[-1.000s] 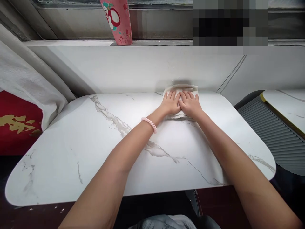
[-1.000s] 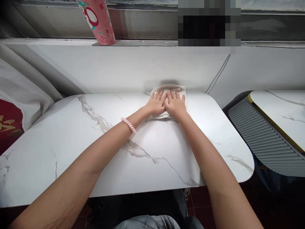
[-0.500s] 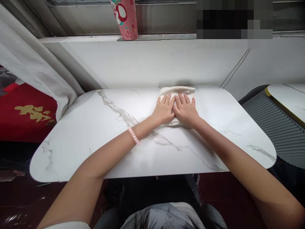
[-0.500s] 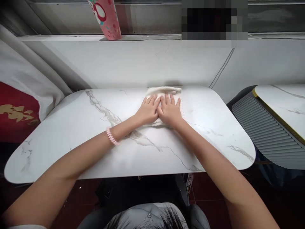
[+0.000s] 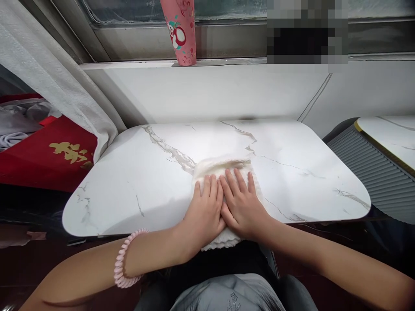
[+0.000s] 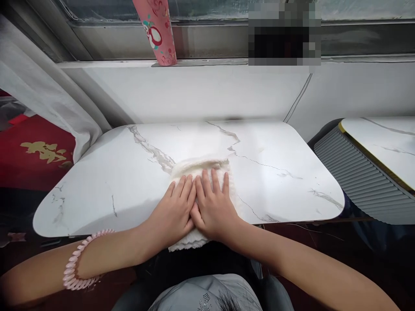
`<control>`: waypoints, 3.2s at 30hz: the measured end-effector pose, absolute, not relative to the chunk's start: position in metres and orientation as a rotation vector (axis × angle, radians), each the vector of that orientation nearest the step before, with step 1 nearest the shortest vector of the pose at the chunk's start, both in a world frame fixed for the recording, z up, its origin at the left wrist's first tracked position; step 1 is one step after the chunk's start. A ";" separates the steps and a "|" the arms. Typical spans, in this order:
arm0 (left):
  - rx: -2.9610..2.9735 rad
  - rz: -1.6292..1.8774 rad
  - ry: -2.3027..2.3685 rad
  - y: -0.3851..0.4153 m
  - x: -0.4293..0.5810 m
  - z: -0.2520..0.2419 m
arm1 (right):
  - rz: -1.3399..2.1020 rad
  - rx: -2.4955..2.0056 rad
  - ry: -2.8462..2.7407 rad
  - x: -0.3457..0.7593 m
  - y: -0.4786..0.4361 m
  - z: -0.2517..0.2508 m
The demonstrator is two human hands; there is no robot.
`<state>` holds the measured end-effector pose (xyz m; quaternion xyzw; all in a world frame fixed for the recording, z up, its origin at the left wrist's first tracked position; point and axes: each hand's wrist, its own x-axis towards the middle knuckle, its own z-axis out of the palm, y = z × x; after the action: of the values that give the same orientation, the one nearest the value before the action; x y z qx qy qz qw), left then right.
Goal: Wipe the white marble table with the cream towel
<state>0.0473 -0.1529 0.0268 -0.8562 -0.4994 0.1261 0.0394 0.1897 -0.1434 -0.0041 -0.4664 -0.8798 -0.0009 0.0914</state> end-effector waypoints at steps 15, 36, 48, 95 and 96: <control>-2.562 0.026 -1.758 0.005 0.033 0.006 | 0.121 -1.608 -2.477 0.162 0.017 -0.002; -2.528 -0.317 -1.901 0.053 0.027 -0.002 | 0.181 -1.767 -2.281 0.153 0.060 0.000; -2.445 0.014 -1.773 -0.129 -0.023 0.003 | 0.301 -1.443 -2.638 0.117 -0.100 0.007; -2.526 0.382 -2.069 -0.077 -0.119 0.026 | 0.559 -1.426 -2.602 0.018 -0.057 0.016; -2.503 0.389 -2.089 -0.093 -0.122 0.027 | 0.646 -1.364 -2.628 0.017 -0.070 0.019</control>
<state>-0.1221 -0.0931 0.0268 -0.7605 -0.6346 0.1183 -0.0707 0.0167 -0.0697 0.0190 -0.4495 -0.8658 0.2129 0.0556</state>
